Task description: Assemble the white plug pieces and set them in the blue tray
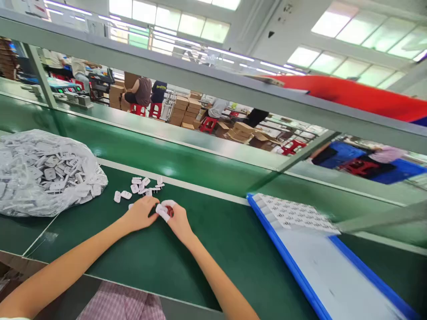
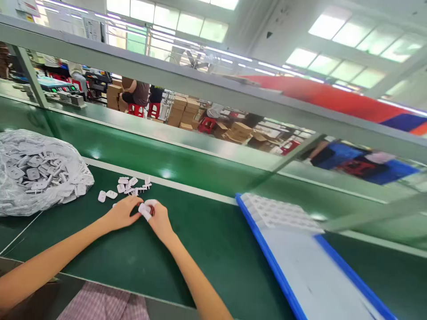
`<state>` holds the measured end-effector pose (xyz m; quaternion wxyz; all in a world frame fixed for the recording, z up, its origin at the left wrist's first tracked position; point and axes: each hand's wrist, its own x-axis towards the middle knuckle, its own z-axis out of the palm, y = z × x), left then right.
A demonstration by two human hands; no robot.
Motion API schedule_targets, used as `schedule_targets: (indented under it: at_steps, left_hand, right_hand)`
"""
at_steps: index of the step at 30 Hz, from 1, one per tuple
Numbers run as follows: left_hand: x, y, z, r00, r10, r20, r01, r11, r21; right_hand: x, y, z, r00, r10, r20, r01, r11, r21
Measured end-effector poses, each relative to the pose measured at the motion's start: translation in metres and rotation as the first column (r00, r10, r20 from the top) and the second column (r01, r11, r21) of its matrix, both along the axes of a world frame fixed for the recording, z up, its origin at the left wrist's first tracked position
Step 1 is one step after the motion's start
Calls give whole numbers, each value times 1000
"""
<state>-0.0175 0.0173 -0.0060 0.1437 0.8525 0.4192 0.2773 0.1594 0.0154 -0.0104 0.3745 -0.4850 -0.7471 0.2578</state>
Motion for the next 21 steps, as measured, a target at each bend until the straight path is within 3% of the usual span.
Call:
schedule_targets:
  at_steps: [2, 4, 10, 15, 21]
  left_hand:
    - [9, -9, -2, 997, -73, -31, 72, 997, -26]
    - [14, -14, -6, 994, -73, -81, 70, 997, -41]
    - [13, -6, -21, 958, -135, -251, 142, 990, 10]
    - [12, -3, -26, 950, -156, -270, 164, 986, 8]
    - [12, -3, -23, 944, -174, -280, 194, 980, 47]
  right_hand:
    - [2, -13, -4, 993, 16, -118, -24, 997, -67]
    - [4, -21, -6, 988, 41, -148, -55, 994, -92]
    - [7, -19, -15, 995, 90, -34, -92, 993, -72]
    - [5, -11, -28, 993, 105, -44, -110, 987, -117]
    - [6, -9, -29, 993, 109, -51, -114, 986, -119]
